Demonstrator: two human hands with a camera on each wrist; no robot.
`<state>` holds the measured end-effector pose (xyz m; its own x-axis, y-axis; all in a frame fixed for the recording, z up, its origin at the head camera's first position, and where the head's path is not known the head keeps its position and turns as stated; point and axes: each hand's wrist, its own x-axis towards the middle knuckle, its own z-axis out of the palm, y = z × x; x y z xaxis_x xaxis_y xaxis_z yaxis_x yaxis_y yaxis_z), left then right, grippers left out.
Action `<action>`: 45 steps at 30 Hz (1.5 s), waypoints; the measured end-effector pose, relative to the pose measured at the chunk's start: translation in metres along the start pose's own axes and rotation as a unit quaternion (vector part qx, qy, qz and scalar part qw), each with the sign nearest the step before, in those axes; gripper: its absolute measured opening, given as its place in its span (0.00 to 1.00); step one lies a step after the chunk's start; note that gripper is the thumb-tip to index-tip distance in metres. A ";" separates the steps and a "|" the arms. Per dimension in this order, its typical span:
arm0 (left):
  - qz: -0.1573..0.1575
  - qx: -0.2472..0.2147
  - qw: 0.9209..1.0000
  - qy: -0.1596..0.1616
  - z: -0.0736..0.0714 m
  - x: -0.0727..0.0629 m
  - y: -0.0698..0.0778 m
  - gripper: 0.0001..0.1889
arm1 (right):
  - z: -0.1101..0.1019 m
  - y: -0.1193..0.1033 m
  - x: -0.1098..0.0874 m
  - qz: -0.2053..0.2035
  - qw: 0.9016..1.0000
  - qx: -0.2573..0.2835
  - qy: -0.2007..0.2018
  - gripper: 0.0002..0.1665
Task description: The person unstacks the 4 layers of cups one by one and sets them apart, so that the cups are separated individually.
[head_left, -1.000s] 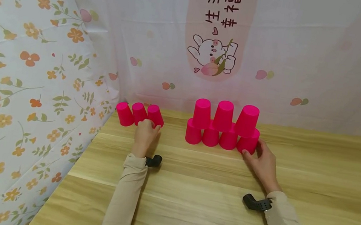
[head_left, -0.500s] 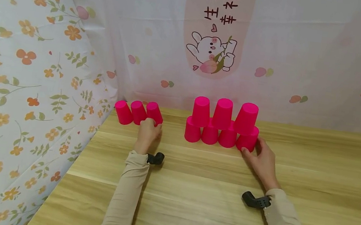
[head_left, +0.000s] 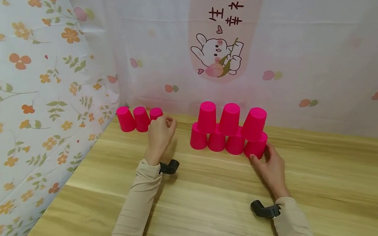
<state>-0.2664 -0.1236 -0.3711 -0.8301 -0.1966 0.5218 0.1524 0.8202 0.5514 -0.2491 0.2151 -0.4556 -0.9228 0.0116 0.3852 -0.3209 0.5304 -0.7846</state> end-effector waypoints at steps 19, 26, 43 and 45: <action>0.041 -0.190 0.976 -0.100 0.023 0.003 0.063 0.33 | -0.001 -0.003 0.001 0.002 1.000 -0.003 0.000 0.36; 0.046 -0.203 0.975 -0.085 0.028 0.002 0.061 0.28 | 0.000 -0.003 0.001 0.004 1.000 -0.009 0.001 0.36; 0.100 -0.215 0.970 -0.049 -0.001 0.007 0.046 0.27 | 0.000 -0.002 -0.001 0.000 1.000 -0.008 0.003 0.36; 0.114 -0.207 0.971 -0.048 -0.004 0.008 0.042 0.27 | 0.000 -0.002 -0.001 0.001 1.000 -0.007 0.002 0.36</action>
<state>-0.2641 -0.0926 -0.3414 -0.7925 0.0315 0.6091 0.5236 0.5472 0.6530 -0.2475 0.2135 -0.4543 -0.9224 0.0154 0.3860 -0.3168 0.5417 -0.7786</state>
